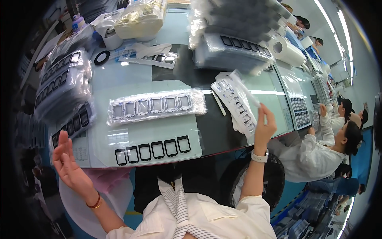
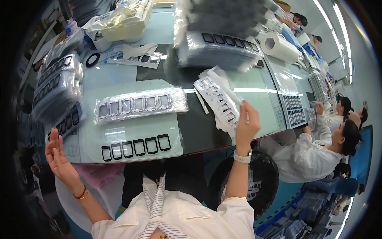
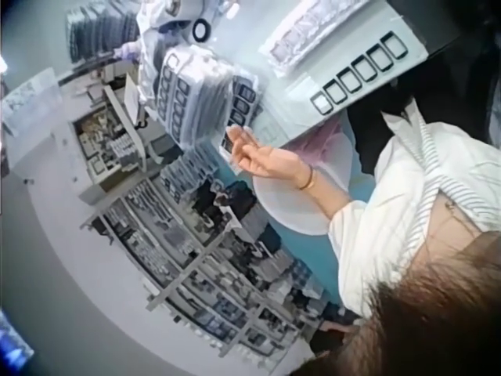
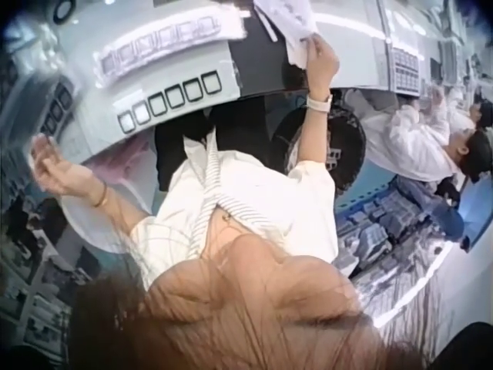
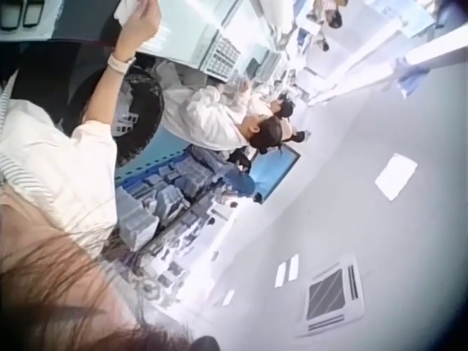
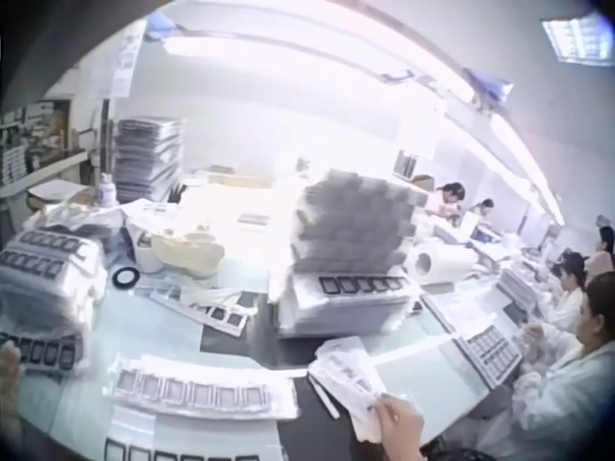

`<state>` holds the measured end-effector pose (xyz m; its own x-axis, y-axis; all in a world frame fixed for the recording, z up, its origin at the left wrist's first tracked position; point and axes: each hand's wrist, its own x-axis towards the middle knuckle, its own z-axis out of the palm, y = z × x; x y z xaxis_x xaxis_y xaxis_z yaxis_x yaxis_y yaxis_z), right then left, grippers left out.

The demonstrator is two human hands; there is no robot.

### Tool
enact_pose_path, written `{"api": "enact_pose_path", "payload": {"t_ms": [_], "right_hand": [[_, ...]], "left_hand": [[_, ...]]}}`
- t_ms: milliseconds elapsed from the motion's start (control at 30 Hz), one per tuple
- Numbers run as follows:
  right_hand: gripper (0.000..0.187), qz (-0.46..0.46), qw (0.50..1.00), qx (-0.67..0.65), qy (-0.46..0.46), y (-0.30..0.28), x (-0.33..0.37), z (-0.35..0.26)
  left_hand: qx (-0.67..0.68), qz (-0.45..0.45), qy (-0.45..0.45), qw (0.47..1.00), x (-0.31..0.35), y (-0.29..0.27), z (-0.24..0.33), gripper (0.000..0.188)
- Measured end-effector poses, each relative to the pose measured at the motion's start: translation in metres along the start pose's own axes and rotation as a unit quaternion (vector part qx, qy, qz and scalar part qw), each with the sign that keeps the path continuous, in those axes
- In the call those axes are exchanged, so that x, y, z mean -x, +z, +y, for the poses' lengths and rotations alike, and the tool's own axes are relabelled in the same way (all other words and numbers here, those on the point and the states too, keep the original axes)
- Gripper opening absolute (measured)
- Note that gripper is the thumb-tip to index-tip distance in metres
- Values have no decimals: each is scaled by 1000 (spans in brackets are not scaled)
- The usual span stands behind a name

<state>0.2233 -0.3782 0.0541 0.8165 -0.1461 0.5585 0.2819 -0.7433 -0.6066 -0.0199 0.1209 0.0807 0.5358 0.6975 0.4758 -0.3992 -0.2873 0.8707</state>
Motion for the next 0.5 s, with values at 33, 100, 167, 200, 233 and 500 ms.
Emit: {"api": "enact_pose_path", "payload": {"t_ms": [33,100,167,200,233,500], "right_hand": [[14,23,998,-4,-65,-9,-3,-15],[14,40,983,-1,-177,-21,-6,-42],[16,-27,962,11,-273,-25,2,-73],[19,-87,928,30,-361,-31,6,-90],[19,-140,908,13,-394,-30,19,-108],[32,-358,778,-115,-503,6,103,-166]], "left_hand": [[-2,3,0,1000,3,4,4,29],[-59,-57,7,997,6,17,15,32],[-79,-113,30,990,9,27,19,36],[-94,-176,53,978,6,40,25,41],[-121,-220,52,967,8,56,32,49],[50,-511,-368,775,51,127,-1,55]]}}
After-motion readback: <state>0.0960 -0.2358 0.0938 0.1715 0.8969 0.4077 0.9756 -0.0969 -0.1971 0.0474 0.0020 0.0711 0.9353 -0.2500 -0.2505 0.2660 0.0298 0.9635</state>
